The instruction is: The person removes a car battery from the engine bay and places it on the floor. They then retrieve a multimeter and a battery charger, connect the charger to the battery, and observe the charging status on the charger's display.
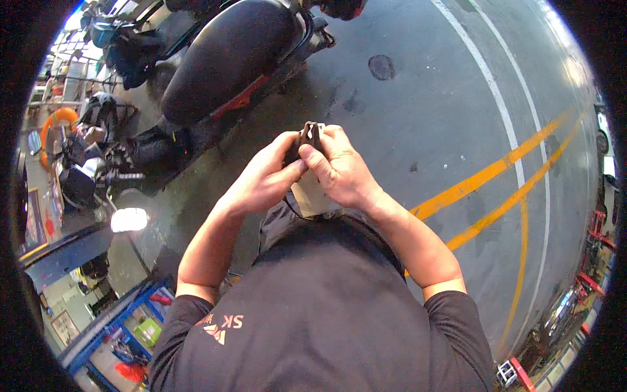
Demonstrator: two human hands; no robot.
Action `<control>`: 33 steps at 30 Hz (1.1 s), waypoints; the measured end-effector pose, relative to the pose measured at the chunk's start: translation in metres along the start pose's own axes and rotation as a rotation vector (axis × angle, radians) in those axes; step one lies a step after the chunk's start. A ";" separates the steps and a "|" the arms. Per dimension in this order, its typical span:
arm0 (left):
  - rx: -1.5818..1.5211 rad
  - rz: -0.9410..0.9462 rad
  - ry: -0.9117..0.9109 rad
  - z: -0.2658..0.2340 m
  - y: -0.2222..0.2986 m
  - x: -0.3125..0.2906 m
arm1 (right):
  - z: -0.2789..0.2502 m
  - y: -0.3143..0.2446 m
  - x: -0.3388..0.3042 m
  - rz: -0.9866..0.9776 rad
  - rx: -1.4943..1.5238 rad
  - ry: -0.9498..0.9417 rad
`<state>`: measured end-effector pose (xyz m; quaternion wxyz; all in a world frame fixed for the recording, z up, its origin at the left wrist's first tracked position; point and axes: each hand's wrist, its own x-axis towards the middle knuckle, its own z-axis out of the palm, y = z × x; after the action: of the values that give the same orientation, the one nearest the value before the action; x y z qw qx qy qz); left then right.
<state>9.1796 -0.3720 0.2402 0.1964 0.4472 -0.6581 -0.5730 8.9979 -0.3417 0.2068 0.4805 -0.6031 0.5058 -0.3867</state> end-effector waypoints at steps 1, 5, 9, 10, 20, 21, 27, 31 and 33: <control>0.038 0.013 -0.049 -0.010 0.005 0.017 | 0.000 -0.003 0.014 -0.004 -0.030 -0.003; 0.137 -0.006 0.100 -0.026 0.011 0.065 | -0.018 -0.014 0.068 -0.033 -0.093 0.059; 0.347 0.310 0.415 -0.021 -0.003 0.100 | -0.027 -0.011 0.104 0.009 -0.081 0.106; 0.342 0.312 0.439 -0.020 -0.005 0.109 | -0.032 -0.007 0.112 -0.024 -0.133 0.113; -1.081 -0.077 0.289 -0.032 0.000 0.174 | -0.147 0.039 0.217 0.217 0.438 0.224; -1.100 -0.024 0.364 -0.031 0.002 0.182 | -0.147 0.034 0.224 0.248 0.473 0.157; -1.254 -0.007 0.501 -0.033 0.035 0.203 | -0.158 0.038 0.246 0.343 0.488 -0.056; -1.140 0.069 0.556 -0.032 0.042 0.209 | -0.162 0.040 0.264 0.390 0.540 -0.137; -1.134 0.072 0.564 -0.036 0.043 0.209 | -0.161 0.030 0.272 0.394 0.557 -0.131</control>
<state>9.0823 -0.5656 0.2372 0.5876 0.3852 -0.1899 -0.6858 8.8887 -0.6400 0.2105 0.7236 -0.3630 0.4556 -0.3701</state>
